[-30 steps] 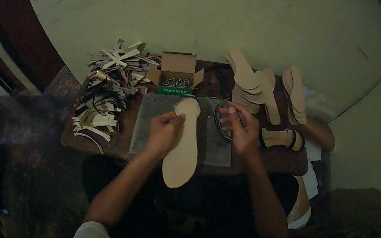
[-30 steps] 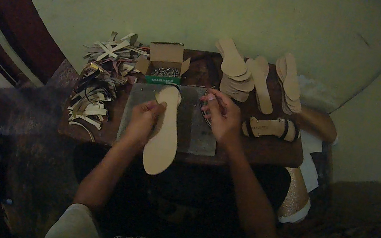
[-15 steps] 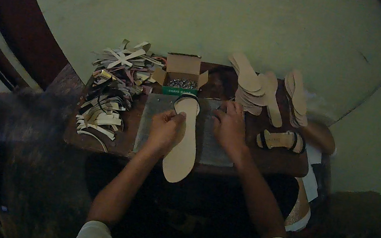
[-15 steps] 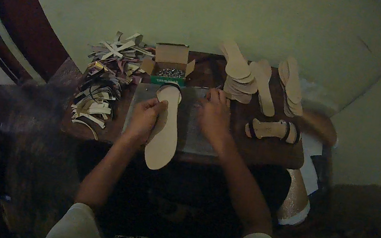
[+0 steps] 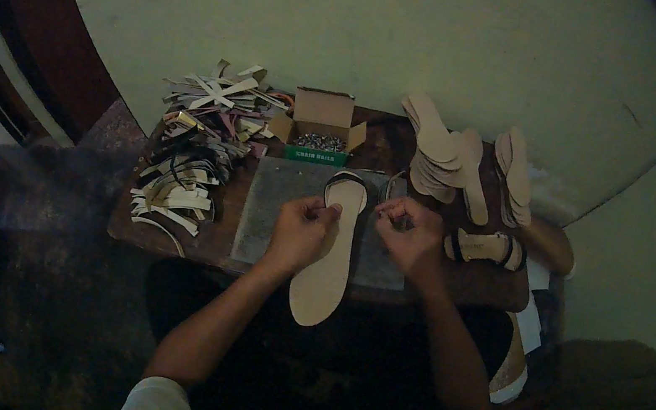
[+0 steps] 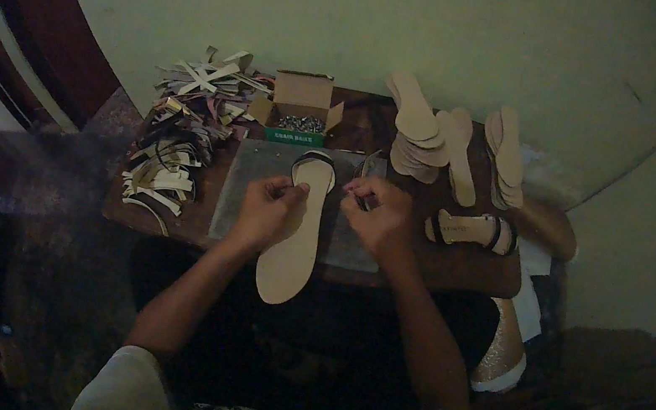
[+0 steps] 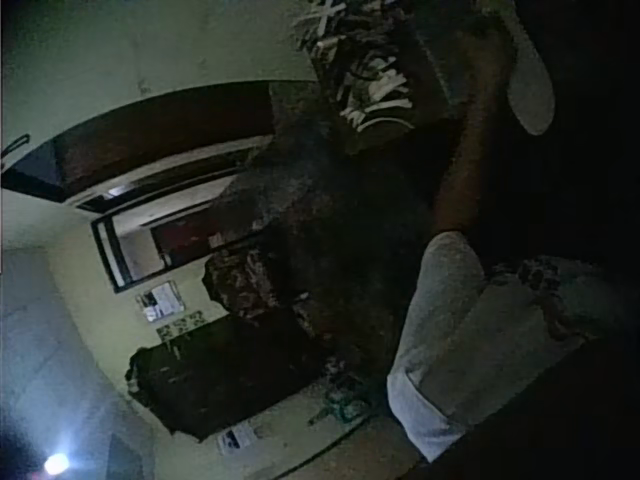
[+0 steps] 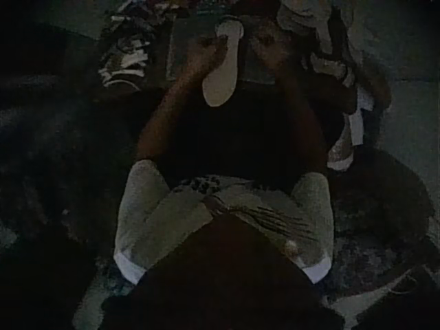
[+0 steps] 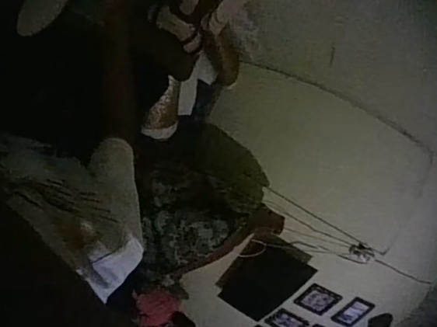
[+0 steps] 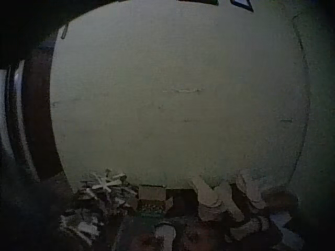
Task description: The person assembles a sandal by attaching black straps to a beige sole using small metal fasteners. They pick up a sole, place a strap across it, and secure it with fasteners, repeating the process for multiple straps.
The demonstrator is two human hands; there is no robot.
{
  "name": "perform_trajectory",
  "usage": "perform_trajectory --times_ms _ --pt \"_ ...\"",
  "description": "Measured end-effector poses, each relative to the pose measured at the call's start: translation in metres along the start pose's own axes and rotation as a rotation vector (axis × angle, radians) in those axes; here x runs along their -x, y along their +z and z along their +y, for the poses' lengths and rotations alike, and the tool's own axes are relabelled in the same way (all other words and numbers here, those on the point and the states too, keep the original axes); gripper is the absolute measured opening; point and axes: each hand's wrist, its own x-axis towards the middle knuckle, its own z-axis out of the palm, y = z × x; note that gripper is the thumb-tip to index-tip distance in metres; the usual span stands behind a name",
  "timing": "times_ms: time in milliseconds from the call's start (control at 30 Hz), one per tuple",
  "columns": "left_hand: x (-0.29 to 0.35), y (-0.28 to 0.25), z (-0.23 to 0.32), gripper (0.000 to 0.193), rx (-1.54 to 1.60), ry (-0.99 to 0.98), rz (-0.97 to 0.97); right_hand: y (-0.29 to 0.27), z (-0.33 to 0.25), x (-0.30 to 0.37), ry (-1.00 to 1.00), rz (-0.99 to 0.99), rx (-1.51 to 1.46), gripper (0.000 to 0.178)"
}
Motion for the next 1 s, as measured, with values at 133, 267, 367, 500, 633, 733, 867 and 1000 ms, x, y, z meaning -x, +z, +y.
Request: perform_trajectory --times_ms 133,267,367,500,633,733,867,1000 --pt "0.001 0.007 -0.003 0.024 -0.077 0.097 -0.002 -0.004 0.002 0.007 0.028 -0.085 -0.171 0.011" --pt "0.012 0.016 0.006 0.025 0.014 0.055 -0.047 0.003 -0.003 0.010 0.100 -0.044 -0.182 0.015" --pt "0.014 0.019 0.005 0.029 -0.002 0.035 -0.054 0.004 -0.005 0.013 0.118 -0.026 -0.286 0.014" --pt "0.014 0.017 0.000 0.028 -0.084 0.146 -0.109 -0.004 -0.013 0.011 0.070 -0.144 -0.234 0.013" --pt "0.014 0.016 -0.003 0.025 -0.071 0.197 -0.145 -0.005 -0.020 0.011 -0.036 -0.143 -0.180 0.013" --pt "0.019 0.016 0.006 0.021 -0.127 0.183 -0.151 -0.002 -0.017 0.013 -0.001 -0.115 -0.215 0.014" --pt "0.020 0.014 0.007 0.020 -0.191 0.313 -0.109 -0.005 -0.026 0.010 -0.102 -0.153 -0.174 0.012" --pt "0.023 0.014 0.012 0.019 -0.300 0.413 -0.065 -0.003 -0.026 0.011 -0.156 -0.135 -0.159 0.012"
